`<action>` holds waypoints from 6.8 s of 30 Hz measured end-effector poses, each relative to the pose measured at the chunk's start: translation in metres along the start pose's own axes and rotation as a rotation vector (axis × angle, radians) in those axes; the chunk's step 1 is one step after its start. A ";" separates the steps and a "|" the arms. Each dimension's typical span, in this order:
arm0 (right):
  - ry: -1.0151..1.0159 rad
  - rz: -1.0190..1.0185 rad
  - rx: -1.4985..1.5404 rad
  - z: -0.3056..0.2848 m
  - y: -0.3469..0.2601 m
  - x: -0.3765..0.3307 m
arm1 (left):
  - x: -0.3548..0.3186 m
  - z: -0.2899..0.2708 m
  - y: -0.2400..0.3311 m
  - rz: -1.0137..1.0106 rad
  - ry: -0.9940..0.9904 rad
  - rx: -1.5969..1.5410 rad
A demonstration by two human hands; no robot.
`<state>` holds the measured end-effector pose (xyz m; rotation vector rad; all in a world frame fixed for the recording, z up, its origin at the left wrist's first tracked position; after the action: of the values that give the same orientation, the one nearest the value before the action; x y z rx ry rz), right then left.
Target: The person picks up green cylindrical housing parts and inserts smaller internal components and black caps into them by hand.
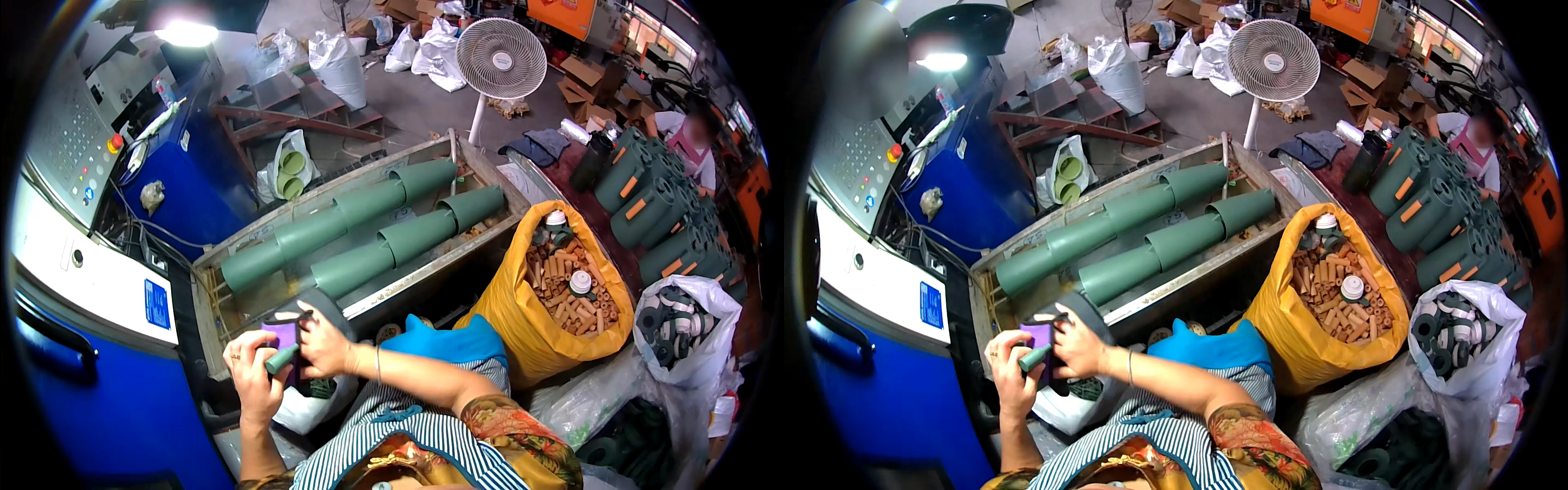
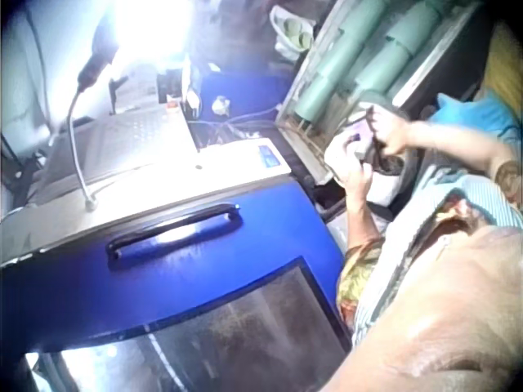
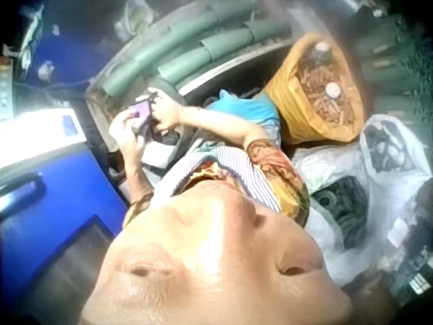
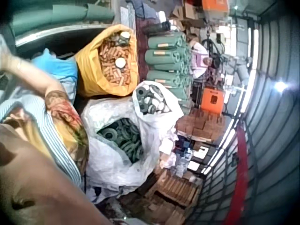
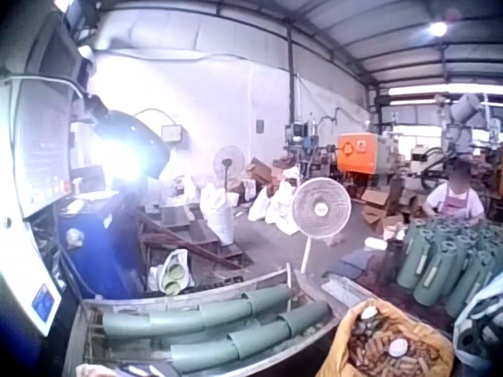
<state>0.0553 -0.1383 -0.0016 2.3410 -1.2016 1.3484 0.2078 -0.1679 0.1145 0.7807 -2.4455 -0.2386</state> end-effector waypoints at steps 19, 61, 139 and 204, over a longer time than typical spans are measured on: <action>0.824 0.993 1.350 -0.138 0.040 -0.100 | 0.042 0.183 0.039 -1.014 -0.595 -2.117; -0.984 1.015 -1.091 -0.414 -0.054 -0.330 | 0.012 0.190 0.089 -0.287 -0.825 -1.490; -0.177 0.921 -0.423 -0.181 -0.108 -0.152 | -0.069 0.200 0.107 0.265 -0.528 -0.924; 0.317 0.306 -0.497 -0.246 -0.181 -0.123 | 0.032 0.134 0.067 -0.481 -0.768 -1.555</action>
<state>-0.0037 0.1749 0.0822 1.5903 -1.6064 1.2559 0.0791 -0.1318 0.0391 0.4695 -1.6431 -2.5242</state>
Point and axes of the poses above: each hand's wrist, its own x-axis towards the middle knuckle, its own z-axis out of the palm, y = z × x, the point moved 2 cm from there along x, towards the middle knuckle, and after that the axes turned 10 degrees about -z, right-handed, at the moved point
